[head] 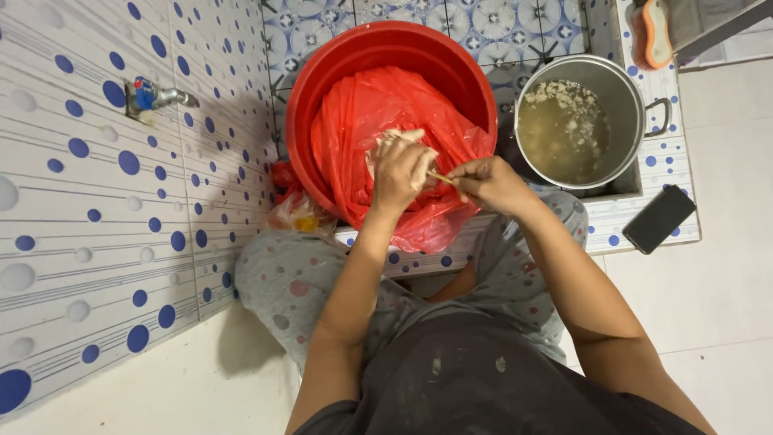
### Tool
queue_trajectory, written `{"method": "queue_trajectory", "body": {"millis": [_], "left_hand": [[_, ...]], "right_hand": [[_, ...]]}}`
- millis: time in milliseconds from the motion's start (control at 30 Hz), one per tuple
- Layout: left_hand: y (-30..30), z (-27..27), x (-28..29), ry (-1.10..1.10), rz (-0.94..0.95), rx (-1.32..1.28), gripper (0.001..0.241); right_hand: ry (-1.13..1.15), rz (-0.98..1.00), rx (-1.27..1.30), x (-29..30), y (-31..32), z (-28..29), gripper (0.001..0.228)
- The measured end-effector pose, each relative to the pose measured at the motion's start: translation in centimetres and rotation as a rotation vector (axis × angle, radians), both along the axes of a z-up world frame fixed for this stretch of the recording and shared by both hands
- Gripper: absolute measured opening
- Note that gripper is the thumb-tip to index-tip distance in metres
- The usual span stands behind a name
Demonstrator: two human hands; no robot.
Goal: Forming meatballs from meat paste using a spoon and dropping them into a pot of water.
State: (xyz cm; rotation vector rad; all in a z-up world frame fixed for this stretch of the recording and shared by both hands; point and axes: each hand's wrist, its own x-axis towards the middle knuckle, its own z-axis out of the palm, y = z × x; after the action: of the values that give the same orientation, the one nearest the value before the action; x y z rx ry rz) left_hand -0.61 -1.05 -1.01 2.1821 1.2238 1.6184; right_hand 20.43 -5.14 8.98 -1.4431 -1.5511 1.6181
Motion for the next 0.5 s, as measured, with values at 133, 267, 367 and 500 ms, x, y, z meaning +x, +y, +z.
{"method": "queue_trajectory", "body": {"millis": [133,267,367,500], "left_hand": [[-0.3,0.3,-0.2,-0.469,0.116,-0.463,0.016],[0.9,-1.4,-1.9,-1.329,0.123,-0.995,0.015],[0.5,1.4,-3.0,-1.435,0.077,-1.022,0.017],[0.6,-0.1,-2.6,-1.25,0.123,-1.056,0.028]], "right_hand": [[-0.26,0.093,0.121,-1.2,-0.3,1.3,0.024],[-0.567,0.159,0.133,-1.3,-0.8,2.7,0.031],[-0.536,0.069,0.197,1.5,-1.2,-0.1,0.031],[-0.497,-0.024,0.235,4.2,-2.9,-4.6,0.034]]}}
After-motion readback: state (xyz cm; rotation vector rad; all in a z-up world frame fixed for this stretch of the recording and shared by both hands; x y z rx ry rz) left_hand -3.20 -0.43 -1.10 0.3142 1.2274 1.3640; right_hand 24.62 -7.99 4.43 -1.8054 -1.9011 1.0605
